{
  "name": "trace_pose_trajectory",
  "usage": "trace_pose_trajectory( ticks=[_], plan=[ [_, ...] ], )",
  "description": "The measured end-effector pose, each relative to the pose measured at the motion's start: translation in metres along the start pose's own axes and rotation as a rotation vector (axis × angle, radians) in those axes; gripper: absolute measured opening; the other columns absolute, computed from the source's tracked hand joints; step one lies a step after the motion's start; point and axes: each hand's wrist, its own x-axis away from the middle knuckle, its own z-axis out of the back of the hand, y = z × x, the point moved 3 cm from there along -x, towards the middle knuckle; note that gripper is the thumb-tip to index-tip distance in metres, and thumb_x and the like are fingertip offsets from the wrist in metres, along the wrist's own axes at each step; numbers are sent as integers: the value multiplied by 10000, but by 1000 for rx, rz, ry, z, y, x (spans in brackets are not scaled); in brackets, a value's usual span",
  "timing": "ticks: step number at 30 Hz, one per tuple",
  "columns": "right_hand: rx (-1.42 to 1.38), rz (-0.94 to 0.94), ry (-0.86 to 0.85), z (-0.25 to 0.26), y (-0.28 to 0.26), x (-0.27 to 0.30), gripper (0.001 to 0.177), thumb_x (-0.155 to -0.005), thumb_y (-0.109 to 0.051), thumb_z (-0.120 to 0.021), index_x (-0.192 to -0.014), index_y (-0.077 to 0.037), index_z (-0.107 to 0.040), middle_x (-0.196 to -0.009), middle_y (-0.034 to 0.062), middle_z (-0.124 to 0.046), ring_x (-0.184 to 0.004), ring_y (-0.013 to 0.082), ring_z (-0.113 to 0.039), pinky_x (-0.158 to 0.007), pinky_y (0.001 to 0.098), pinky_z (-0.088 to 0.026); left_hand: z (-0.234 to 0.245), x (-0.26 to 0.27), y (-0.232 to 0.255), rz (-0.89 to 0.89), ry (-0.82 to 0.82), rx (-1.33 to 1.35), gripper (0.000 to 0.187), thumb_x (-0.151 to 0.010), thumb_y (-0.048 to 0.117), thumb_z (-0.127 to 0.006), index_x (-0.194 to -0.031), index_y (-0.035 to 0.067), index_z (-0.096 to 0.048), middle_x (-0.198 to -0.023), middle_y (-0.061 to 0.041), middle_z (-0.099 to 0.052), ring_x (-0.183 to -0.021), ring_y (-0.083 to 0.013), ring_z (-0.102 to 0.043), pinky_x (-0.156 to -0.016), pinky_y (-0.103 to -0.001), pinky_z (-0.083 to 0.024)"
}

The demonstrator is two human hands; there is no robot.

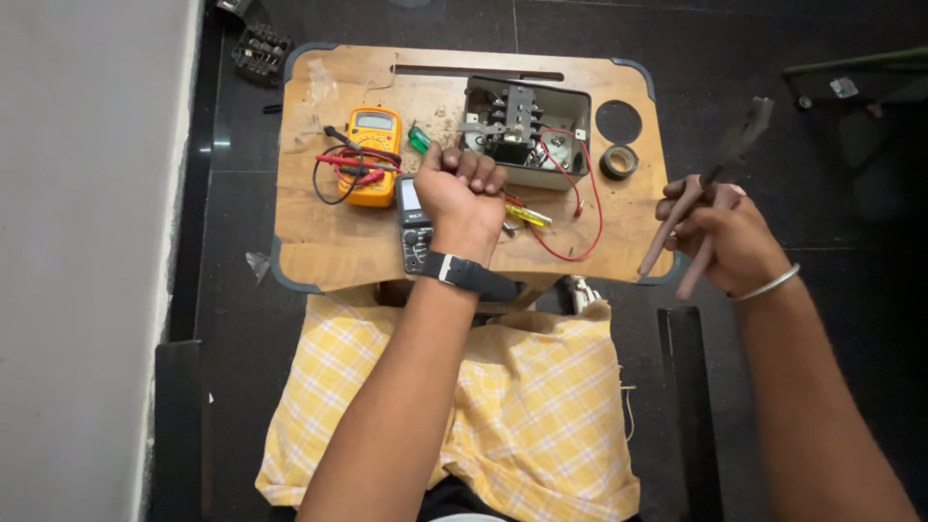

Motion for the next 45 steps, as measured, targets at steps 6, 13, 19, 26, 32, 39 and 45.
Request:
trace_pose_trajectory(
  ticks=[6,13,19,26,32,39,45],
  plan=[
    [145,-5,146,-19,-11,18,396,-826,93,-470,-1196,-15,-563,-1044,110,-665,-975,211,-694,-823,359,-614,2,3,-4,-5,-29,-7,424,-1076,356,-363,-707,150,-391,-534,16,-275,-463,-139,-254,-452,-314,-256],
    [807,48,184,3,47,-30,249,-937,-217,-709,-1032,12,-693,-928,170,-713,-898,350,-682,-797,467,-523,-8,17,-5,-48,-61,2,421,-1069,356,-361,-701,153,-389,-542,14,-283,-482,-140,-264,-472,-319,-267],
    [1288,-80,175,0,76,-47,508,-829,-495,-709,-1078,-53,-725,-1028,291,-738,-988,459,-706,-886,512,-545,-8,22,-13,-51,-90,57,420,-1073,328,-390,-691,153,-390,-557,10,-306,-521,-146,-297,-547,-332,-315],
    [1524,-4,93,-27,73,-59,724,-885,-641,-619,-1149,32,-659,-1067,297,-725,-1005,460,-717,-882,513,-572,0,25,-23,-82,-97,95,443,-1090,346,-397,-709,127,-453,-593,-18,-397,-586,-184,-396,-696,-399,-422],
    [1650,72,48,-46,65,-73,860,-925,-733,-521,-1152,90,-618,-1102,303,-704,-1069,443,-692,-898,504,-573,13,34,-24,-147,-130,114,486,-1111,422,-377,-836,75,-578,-752,-89,-589,-741,-245,-551,-876,-463,-489],
    [1544,120,15,-40,67,-74,819,-942,-673,-532,-1194,106,-550,-1064,340,-690,-1034,483,-682,-928,504,-553,18,79,-16,-100,-115,55,474,-1110,441,-391,-994,53,-637,-974,-128,-691,-935,-275,-632,-953,-448,-490],
    [1312,336,58,-26,12,-56,327,-986,-333,-676,-1167,-68,-741,-1083,190,-747,-924,348,-741,-864,453,-585,42,113,-1,-65,-88,37,448,-1105,432,-407,-1015,62,-644,-1014,-120,-699,-982,-272,-644,-977,-470,-490]
  ],
)
